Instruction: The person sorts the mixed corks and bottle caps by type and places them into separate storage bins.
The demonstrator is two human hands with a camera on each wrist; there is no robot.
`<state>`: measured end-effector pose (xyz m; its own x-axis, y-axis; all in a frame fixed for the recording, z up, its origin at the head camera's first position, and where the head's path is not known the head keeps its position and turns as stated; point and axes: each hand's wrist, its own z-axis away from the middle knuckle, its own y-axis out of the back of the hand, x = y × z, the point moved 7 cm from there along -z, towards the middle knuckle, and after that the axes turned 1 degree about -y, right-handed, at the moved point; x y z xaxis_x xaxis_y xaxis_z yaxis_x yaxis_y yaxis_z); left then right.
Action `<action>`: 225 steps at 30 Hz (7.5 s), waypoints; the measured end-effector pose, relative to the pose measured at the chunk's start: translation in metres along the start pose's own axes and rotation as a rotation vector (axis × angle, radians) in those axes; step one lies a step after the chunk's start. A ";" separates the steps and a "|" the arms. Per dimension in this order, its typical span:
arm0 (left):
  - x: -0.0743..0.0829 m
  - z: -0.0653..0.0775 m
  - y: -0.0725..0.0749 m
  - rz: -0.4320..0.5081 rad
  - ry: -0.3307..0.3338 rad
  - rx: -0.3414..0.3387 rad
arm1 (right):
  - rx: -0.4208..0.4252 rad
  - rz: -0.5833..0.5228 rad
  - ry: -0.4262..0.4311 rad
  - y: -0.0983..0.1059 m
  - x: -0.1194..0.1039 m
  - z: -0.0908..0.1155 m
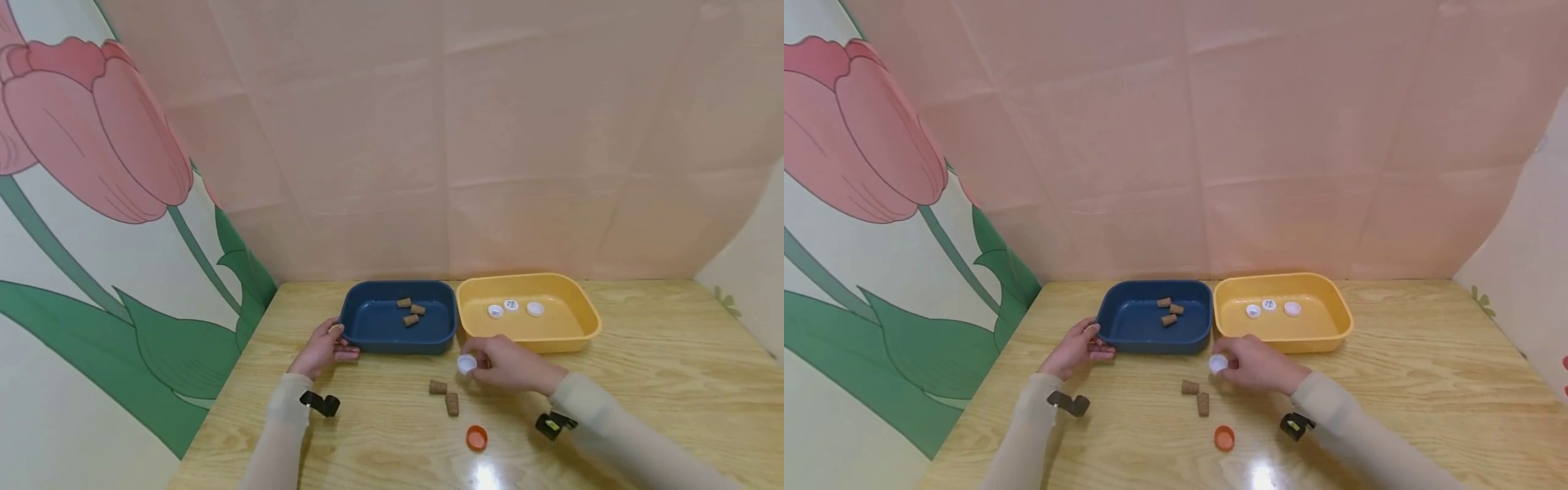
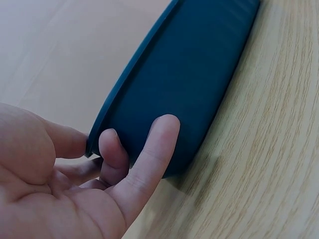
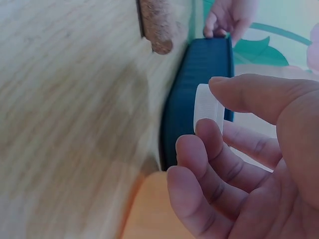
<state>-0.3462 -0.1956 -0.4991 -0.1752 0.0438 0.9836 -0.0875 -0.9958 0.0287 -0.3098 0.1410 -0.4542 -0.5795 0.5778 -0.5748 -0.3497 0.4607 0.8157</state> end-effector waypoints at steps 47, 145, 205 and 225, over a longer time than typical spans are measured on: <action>0.001 -0.001 0.000 -0.018 -0.016 -0.001 | -0.009 0.044 -0.415 0.126 0.121 -0.017; -0.003 -0.003 0.001 -0.012 -0.009 -0.019 | 0.134 0.062 -0.083 0.040 0.017 0.037; 0.005 0.000 0.003 -0.043 0.016 0.038 | -0.050 -0.005 0.040 -0.039 -0.025 0.004; 0.007 0.001 0.003 -0.088 0.006 0.082 | 0.076 0.080 -0.006 0.005 -0.034 -0.022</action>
<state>-0.3462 -0.1984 -0.4921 -0.1767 0.1314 0.9755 -0.0224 -0.9913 0.1295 -0.3087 0.1092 -0.4291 -0.5984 0.6188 -0.5090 -0.2455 0.4631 0.8516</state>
